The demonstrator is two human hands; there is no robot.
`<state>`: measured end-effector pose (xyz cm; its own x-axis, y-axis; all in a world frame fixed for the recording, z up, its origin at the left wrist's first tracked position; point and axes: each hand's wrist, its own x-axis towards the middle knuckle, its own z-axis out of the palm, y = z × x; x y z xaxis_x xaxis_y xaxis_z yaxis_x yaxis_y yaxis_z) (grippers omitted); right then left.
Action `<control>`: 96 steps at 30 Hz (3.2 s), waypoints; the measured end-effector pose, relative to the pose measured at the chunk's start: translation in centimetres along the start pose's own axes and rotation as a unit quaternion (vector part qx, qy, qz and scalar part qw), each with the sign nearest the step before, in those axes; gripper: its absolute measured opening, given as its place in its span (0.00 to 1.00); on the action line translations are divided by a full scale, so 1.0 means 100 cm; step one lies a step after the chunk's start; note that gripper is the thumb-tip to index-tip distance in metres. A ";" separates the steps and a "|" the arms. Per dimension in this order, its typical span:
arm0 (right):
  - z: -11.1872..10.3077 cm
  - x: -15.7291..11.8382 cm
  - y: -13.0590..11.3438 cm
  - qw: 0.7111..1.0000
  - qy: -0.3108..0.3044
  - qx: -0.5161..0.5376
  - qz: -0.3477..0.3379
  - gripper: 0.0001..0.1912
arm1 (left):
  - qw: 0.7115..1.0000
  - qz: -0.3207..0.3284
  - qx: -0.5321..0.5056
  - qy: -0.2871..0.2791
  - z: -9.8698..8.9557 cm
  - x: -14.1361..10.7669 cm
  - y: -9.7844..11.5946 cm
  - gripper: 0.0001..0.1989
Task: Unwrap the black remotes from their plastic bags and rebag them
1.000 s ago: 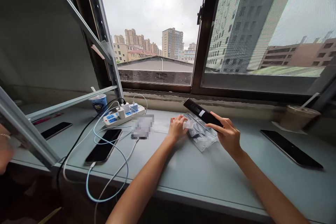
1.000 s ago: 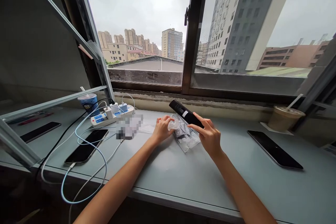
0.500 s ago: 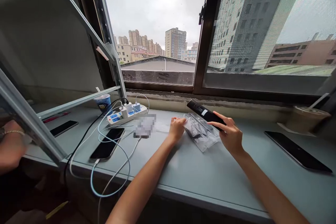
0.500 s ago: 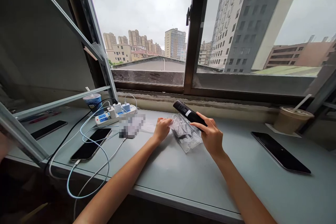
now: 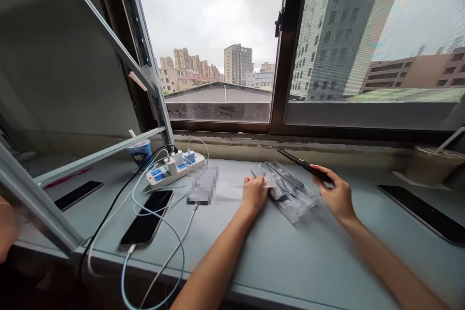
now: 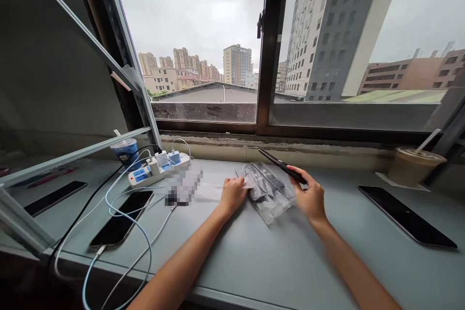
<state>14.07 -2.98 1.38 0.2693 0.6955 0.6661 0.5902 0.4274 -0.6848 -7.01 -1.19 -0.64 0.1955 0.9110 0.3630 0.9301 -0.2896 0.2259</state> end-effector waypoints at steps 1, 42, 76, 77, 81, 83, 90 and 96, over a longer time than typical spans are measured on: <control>0.000 0.001 0.003 0.999 0.006 0.003 0.031 0.19 | 1.000 0.006 0.008 -0.004 0.002 0.000 0.001 0.08; -0.011 0.001 -0.043 0.982 0.039 0.136 0.124 0.17 | 0.999 0.027 0.044 -0.013 -0.016 0.016 0.005 0.13; -0.016 0.020 -0.016 0.783 -0.047 0.402 0.473 0.07 | 0.997 0.031 -0.007 0.073 -0.030 -0.006 -0.004 0.06; -0.016 0.020 -0.017 0.782 -0.052 0.402 0.473 0.08 | 0.997 0.033 -0.008 0.072 -0.030 -0.006 -0.004 0.06; -0.016 0.020 -0.019 0.777 -0.073 0.410 0.471 0.09 | 0.996 0.051 -0.010 0.075 -0.031 -0.006 -0.005 0.10; -0.016 0.020 -0.019 0.776 -0.078 0.411 0.471 0.08 | 0.996 0.057 -0.009 0.072 -0.031 -0.005 -0.006 0.11; -0.016 0.017 -0.024 0.775 -0.127 0.410 0.464 0.10 | 0.998 0.066 -0.006 0.022 -0.032 -0.004 -0.006 0.09; -0.012 0.009 -0.031 0.784 -0.129 0.451 0.405 0.17 | 0.992 0.039 -0.011 0.116 -0.039 0.000 -0.010 0.11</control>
<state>13.46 -4.38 4.44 0.0463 0.9941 -0.0983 -0.5064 -0.0614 -0.8601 -9.17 -2.06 2.65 0.1872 0.7948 0.5772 0.9074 -0.3650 0.2082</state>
